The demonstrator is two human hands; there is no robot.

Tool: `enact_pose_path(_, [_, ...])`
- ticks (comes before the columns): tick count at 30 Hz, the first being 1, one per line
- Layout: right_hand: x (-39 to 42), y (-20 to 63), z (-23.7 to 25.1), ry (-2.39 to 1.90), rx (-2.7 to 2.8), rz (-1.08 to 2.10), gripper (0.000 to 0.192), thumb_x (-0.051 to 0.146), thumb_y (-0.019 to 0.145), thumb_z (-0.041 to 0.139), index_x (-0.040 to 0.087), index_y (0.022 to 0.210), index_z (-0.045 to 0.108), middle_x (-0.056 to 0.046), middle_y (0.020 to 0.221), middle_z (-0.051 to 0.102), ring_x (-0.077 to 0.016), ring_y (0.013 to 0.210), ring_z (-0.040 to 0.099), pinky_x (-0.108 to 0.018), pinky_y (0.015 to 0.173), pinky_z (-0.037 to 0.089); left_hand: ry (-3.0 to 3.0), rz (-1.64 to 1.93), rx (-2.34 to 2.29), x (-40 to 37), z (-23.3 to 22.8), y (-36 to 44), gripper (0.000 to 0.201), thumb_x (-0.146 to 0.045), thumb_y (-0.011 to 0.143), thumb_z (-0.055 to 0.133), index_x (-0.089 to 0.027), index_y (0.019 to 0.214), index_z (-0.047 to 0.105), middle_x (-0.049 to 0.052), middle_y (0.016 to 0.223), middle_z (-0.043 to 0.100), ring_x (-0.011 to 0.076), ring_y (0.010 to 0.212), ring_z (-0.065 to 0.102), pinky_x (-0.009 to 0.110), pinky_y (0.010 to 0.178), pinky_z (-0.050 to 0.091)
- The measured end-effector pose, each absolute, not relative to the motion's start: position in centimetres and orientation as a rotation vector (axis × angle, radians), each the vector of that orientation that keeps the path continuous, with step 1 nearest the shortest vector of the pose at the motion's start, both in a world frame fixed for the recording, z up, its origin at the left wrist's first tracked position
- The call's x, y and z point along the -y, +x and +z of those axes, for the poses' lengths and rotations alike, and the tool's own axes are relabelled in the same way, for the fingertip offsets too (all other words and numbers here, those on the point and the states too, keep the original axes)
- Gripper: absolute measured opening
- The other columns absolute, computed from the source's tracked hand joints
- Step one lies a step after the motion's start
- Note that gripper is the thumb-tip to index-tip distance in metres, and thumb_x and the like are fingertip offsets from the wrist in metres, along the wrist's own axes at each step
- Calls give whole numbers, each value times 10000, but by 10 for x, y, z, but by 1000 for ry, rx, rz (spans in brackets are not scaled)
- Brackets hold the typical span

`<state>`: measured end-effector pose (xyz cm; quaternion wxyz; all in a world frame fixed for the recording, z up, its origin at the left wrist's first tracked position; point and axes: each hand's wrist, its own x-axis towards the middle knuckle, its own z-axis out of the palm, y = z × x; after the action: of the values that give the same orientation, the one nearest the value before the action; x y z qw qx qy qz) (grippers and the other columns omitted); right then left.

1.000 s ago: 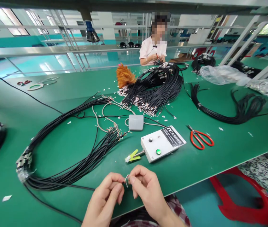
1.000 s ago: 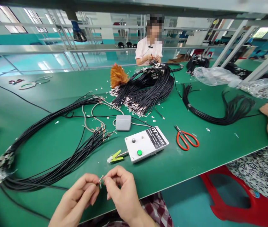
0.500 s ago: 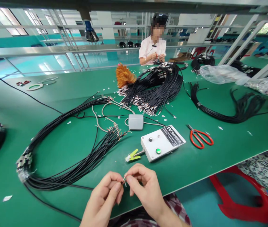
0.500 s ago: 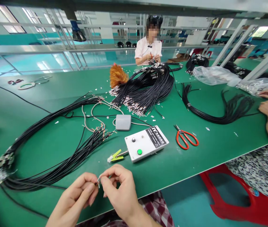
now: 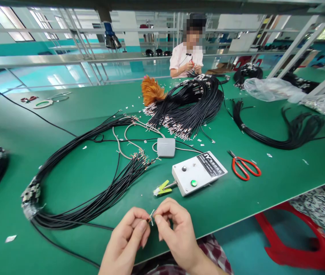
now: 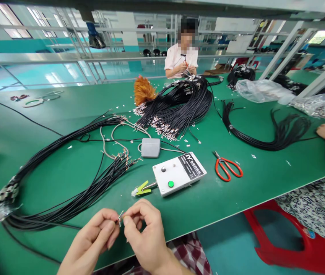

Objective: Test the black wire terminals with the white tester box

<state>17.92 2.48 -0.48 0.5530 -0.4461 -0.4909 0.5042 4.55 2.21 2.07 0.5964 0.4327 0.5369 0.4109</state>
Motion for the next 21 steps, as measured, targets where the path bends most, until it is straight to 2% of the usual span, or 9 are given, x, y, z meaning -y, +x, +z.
enact_pose_path(3, [-27,177,-3,-976,1024,1357,187,299,877,594,166,749,565,24,773,515,-14,421,433,-172,396,322,1018,960,-1241,-22,22,45,453,-631,803,651,-182,854,616,-71,532,443,108,527,373,209,520,329])
enact_pose_path(9, [-33,174,2,-925,974,1422,238,373,870,627,166,776,557,39,732,505,-6,424,396,-149,391,301,960,930,-1226,-23,26,41,440,-591,734,752,-182,807,606,-62,572,491,92,542,384,193,502,270])
enact_pose_path(13, [-33,167,4,-872,939,1533,274,424,884,604,183,778,530,88,553,432,-20,379,312,-154,370,261,830,910,-1171,-24,27,37,456,-607,753,728,-176,805,589,-69,534,469,81,522,335,185,502,225])
enact_pose_path(15, [-34,163,5,-870,967,1522,249,399,893,583,188,774,528,87,554,424,-28,386,306,-163,372,260,773,919,-1136,-24,29,35,440,-588,763,731,-174,804,585,-68,533,466,81,524,313,183,509,231])
enact_pose_path(18, [-39,158,8,-894,1154,1245,149,277,888,550,189,768,546,29,705,508,-57,496,414,-186,452,354,686,934,-1101,-24,33,31,418,-551,757,756,-172,792,583,-68,519,458,79,516,285,178,506,237])
enact_pose_path(21, [-50,160,13,-762,1588,751,90,159,873,500,197,814,557,-1,728,563,-109,603,504,-224,534,415,605,970,-1070,-24,38,26,389,-507,753,782,-173,788,585,-80,496,433,70,496,246,173,494,251])
